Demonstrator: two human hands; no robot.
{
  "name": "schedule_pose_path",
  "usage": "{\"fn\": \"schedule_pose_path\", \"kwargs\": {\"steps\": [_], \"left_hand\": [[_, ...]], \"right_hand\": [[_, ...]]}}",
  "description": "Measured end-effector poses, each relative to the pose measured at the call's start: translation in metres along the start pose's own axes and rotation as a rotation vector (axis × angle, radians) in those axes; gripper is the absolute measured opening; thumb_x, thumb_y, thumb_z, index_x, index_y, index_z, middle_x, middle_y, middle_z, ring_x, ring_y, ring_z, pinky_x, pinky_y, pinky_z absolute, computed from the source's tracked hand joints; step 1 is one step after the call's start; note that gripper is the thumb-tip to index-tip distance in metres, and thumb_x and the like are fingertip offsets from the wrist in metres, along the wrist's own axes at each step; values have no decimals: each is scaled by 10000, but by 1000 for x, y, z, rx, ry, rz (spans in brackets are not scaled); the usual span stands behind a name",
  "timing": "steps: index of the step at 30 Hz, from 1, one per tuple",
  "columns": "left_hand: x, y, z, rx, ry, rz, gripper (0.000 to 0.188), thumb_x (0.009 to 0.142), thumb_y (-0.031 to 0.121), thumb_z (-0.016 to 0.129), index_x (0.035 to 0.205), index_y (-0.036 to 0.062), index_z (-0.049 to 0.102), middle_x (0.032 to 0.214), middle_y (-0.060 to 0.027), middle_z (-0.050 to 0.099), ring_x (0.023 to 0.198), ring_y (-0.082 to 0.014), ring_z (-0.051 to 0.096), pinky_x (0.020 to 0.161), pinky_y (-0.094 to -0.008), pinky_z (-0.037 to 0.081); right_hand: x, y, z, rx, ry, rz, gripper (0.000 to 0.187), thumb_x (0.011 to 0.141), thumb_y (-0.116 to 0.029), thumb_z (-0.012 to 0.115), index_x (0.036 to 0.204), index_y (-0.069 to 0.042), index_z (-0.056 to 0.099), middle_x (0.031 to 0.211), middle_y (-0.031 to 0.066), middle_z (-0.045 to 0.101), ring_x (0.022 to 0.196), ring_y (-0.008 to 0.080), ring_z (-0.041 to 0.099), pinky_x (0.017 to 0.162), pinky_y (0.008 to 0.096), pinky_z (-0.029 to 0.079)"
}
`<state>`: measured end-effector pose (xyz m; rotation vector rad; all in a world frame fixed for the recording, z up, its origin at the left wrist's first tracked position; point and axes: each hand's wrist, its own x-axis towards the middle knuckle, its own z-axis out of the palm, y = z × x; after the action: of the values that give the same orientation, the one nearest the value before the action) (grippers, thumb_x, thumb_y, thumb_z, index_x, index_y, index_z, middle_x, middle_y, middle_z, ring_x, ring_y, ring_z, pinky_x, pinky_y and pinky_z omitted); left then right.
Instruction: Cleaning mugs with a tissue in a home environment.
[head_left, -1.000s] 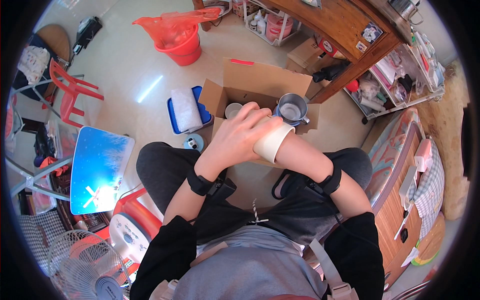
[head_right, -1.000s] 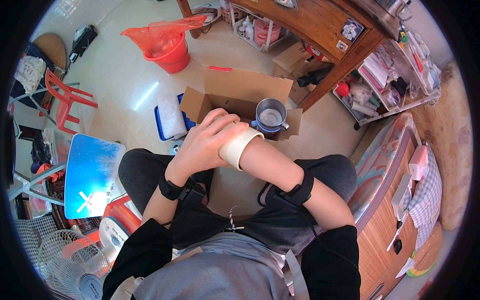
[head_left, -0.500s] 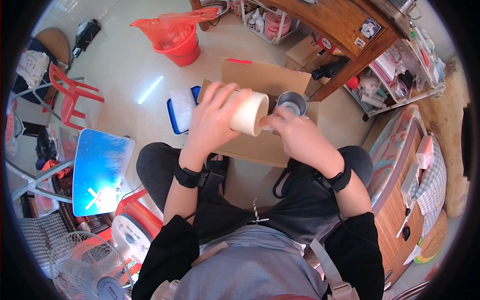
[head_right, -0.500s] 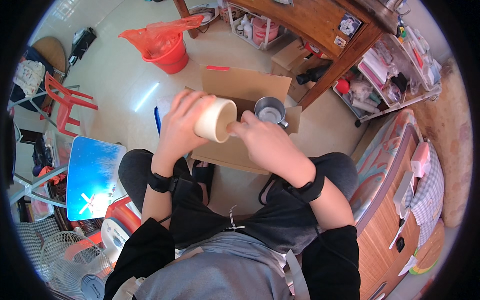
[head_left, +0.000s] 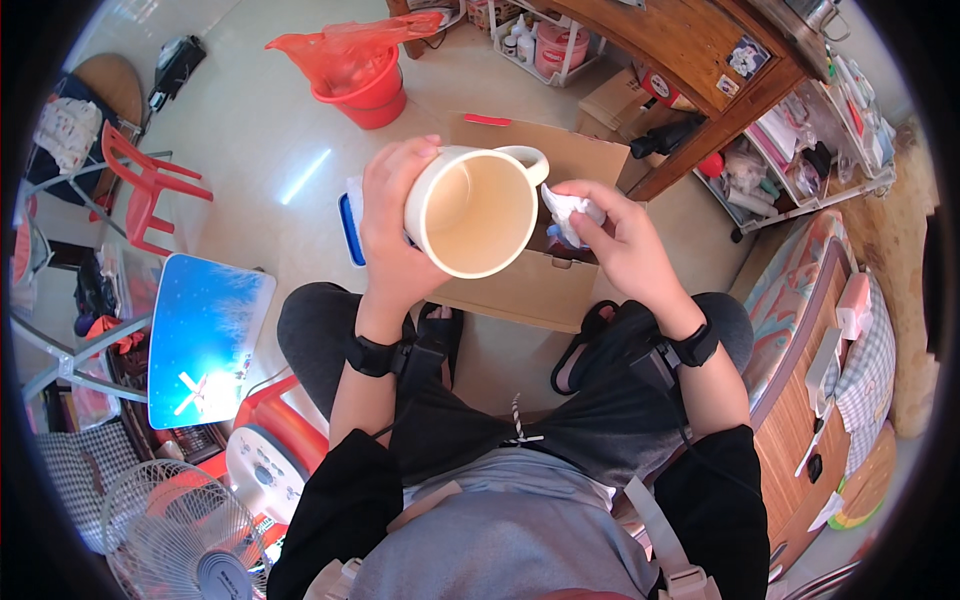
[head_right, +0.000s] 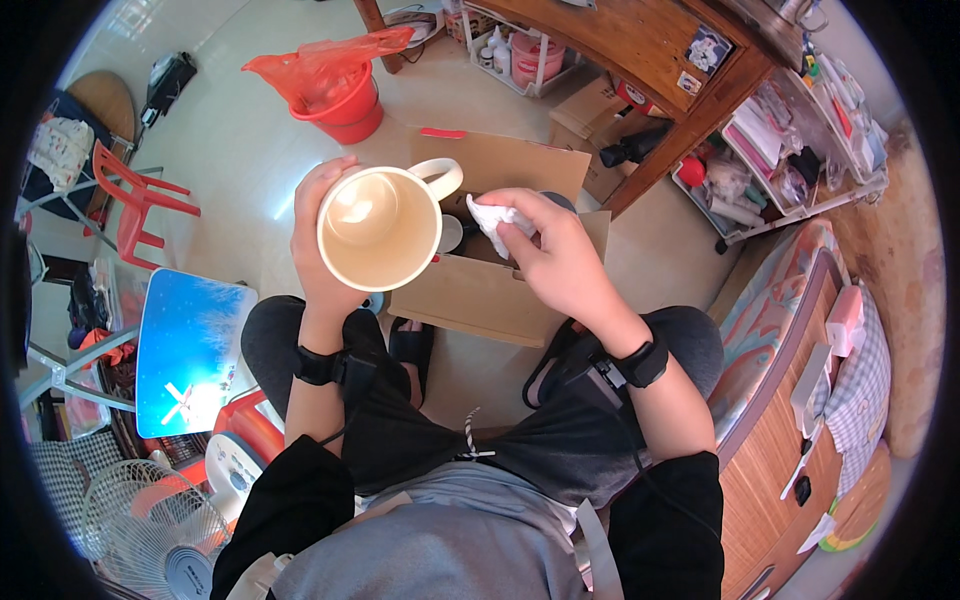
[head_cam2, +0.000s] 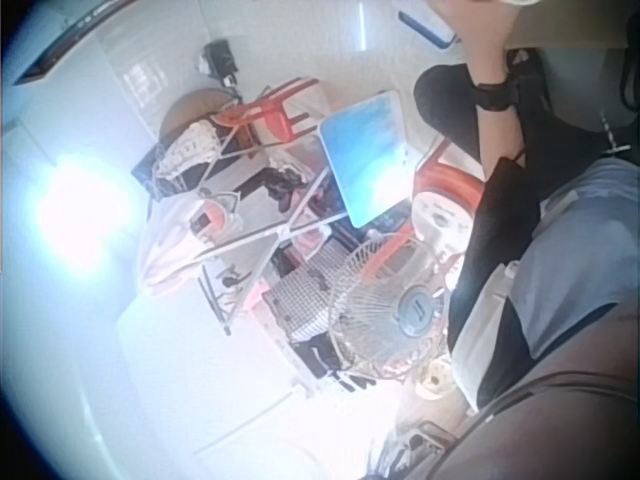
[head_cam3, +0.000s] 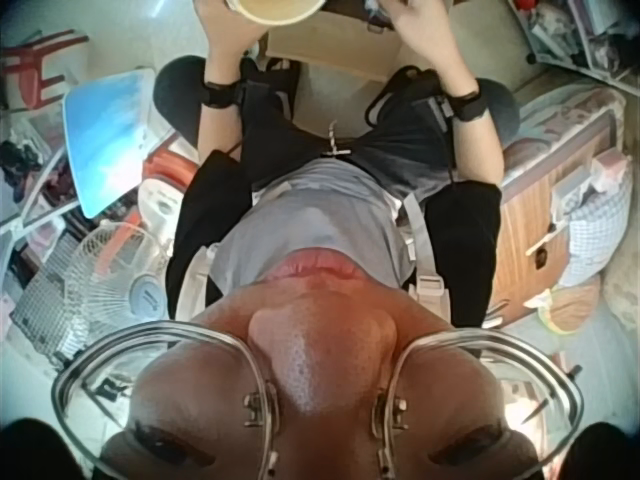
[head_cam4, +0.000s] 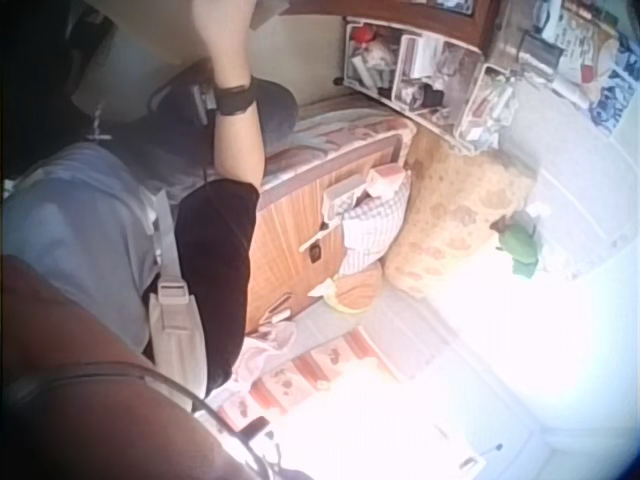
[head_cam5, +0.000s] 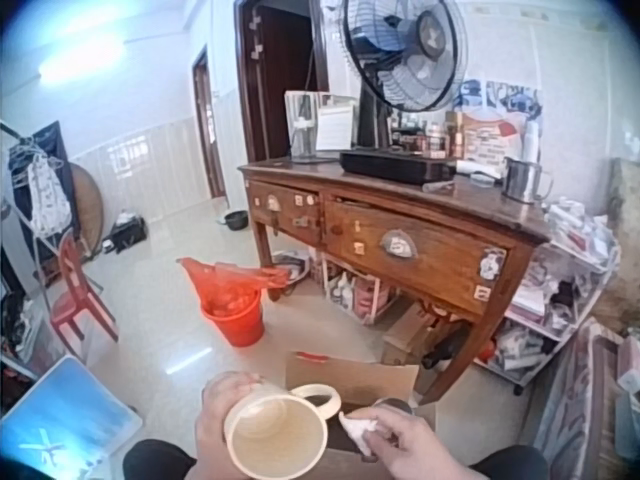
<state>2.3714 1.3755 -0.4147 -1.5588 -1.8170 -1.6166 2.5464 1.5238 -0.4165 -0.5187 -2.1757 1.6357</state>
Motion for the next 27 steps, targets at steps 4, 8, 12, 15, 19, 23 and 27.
{"fn": "schedule_pose_path", "kwargs": {"steps": [4, 8, 12, 15, 19, 23, 27], "left_hand": [[1, 2, -1, 61, -10, 60, 699, 531, 116, 819, 1145, 48, 490, 1127, -158, 552, 1045, -340, 506, 884, -406, 412], [1, 2, -2, 73, -11, 76, 696, 524, 114, 819, 1138, 48, 498, 1127, -157, 557, 1048, -343, 507, 885, -405, 412], [1, 1, -3, 68, -21, 70, 697, 525, 115, 818, 1140, 48, 496, 1128, -156, 558, 1053, -345, 507, 888, -405, 412], [0, -1, -2, 32, -16, 74, 705, 523, 120, 821, 1144, 48, 495, 1133, -156, 556, 1055, -346, 507, 892, -405, 412], [0, -2, 0, 74, -45, 63, 700, 517, 140, 822, 1136, 51, 507, 1134, -151, 552, 1061, -345, 496, 887, -411, 416], [-2, 2, 6, 168, -147, 70, 686, 492, 157, 816, 1110, 58, 537, 1130, -129, 548, 1063, -345, 484, 885, -419, 421], [-7, 10, 21, 142, -236, 64, 676, 490, 184, 810, 1107, 77, 553, 1125, -103, 545, 1053, -331, 489, 862, -412, 449]], "right_hand": [[1, 1, 2, 332, -97, 154, 198, 888, 18, 450, 1071, -17, 518, 852, 52, 577, 686, 100, 595, 618, 235, 499], [0, -3, 2, 371, -118, 133, 185, 872, 61, 452, 1037, 0, 508, 872, 64, 576, 687, 135, 615, 643, 249, 515], [-2, -3, -4, 430, -170, 34, 199, 840, 101, 464, 983, 8, 567, 942, 86, 545, 773, 165, 621, 667, 259, 520], [-3, -5, -4, 431, -162, -104, 228, 815, 115, 472, 952, 3, 616, 991, 73, 528, 811, 156, 611, 675, 246, 488], [-6, -9, -8, 392, -100, -191, 276, 790, 111, 510, 980, -30, 652, 995, 43, 523, 815, 128, 569, 668, 235, 437], [-7, -22, -3, -59, 24, -481, 264, 762, 62, 610, 961, -90, 692, 968, 58, 558, 782, 144, 549, 661, 243, 435], [-4, -9, 11, -384, 119, -829, 253, 647, 19, 648, 880, -75, 676, 899, 45, 613, 774, 193, 585, 638, 266, 469]]}}
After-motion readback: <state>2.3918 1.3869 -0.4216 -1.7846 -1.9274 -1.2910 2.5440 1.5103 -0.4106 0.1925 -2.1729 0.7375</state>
